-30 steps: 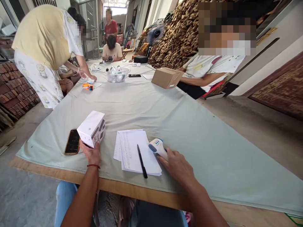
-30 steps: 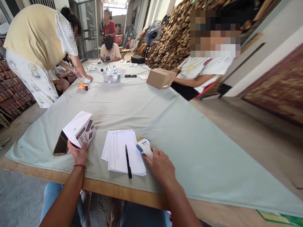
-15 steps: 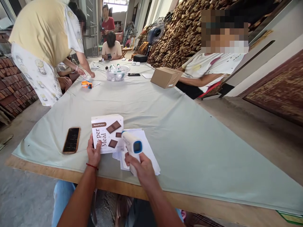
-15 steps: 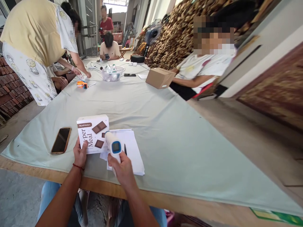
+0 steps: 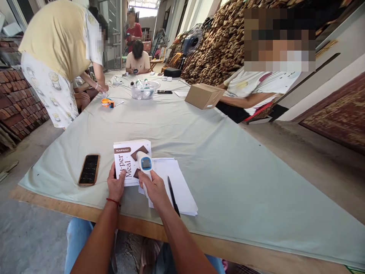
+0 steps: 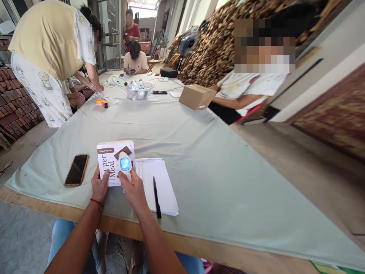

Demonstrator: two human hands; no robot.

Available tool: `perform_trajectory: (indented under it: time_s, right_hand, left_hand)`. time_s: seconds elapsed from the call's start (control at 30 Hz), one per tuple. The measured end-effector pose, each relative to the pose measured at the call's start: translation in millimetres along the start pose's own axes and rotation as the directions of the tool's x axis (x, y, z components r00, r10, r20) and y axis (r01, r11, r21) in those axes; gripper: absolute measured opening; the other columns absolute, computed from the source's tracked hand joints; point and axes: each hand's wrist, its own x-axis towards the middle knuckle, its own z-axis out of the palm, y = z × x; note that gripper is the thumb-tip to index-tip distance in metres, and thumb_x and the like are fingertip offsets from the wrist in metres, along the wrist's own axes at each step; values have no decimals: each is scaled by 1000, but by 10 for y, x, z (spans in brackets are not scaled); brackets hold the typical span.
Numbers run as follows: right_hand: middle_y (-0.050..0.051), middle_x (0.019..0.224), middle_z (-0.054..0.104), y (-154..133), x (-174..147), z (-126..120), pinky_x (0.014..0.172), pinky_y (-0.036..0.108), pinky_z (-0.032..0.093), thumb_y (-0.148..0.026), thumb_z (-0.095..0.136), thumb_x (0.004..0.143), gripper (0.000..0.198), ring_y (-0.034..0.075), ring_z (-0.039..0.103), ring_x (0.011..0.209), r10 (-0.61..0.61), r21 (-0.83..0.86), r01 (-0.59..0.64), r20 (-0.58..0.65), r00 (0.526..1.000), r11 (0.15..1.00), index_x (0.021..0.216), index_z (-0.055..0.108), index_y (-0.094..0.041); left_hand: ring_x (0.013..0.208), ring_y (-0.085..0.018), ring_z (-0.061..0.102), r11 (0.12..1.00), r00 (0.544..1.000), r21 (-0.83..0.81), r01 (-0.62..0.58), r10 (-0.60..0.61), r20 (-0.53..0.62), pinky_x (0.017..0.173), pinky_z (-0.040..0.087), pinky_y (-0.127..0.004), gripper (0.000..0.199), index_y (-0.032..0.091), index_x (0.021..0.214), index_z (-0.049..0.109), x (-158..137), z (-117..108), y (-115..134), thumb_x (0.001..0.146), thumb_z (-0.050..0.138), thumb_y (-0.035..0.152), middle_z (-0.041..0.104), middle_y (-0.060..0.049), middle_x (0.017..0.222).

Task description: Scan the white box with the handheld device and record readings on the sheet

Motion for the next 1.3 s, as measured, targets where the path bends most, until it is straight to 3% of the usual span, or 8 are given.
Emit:
perform_trajectory:
  time_s: [0.27,0.5,0.8,1.3]
  right_hand:
    - [-5,54,51,31,20,-23,51,26,35,-60,60,76,39,13,45,51,18,0,-18,14,1000,1000,74,56,-21]
    - [-4,53,52,-8,5,-31,50,25,35,-60,59,76,40,12,45,50,1,-69,-1,-6,1000,998,67,53,-21]
    - [-4,52,51,39,-7,-24,49,26,34,-59,61,75,39,13,44,49,7,-43,-8,-20,1000,999,69,54,-21]
    - [-4,50,51,8,-27,6,48,27,35,-59,61,73,40,13,43,48,10,-35,-12,-51,999,999,63,51,-22]
  left_hand:
    - [98,-25,66,1000,1000,22,7,-7,9,82,55,-37,62,14,130,55,-7,-5,37,76,67,42,70,-11,108]
    - [100,-25,65,1000,1000,-7,15,-15,11,83,55,-36,58,14,126,57,-6,4,22,76,67,42,69,-11,110]
    - [92,-23,66,999,1000,40,-21,20,24,78,55,-33,56,16,125,58,-15,4,78,77,66,44,71,-8,105]
    - [97,-24,65,1000,1000,19,-7,7,2,82,54,-35,59,16,126,57,-11,9,38,76,67,45,69,-9,109]
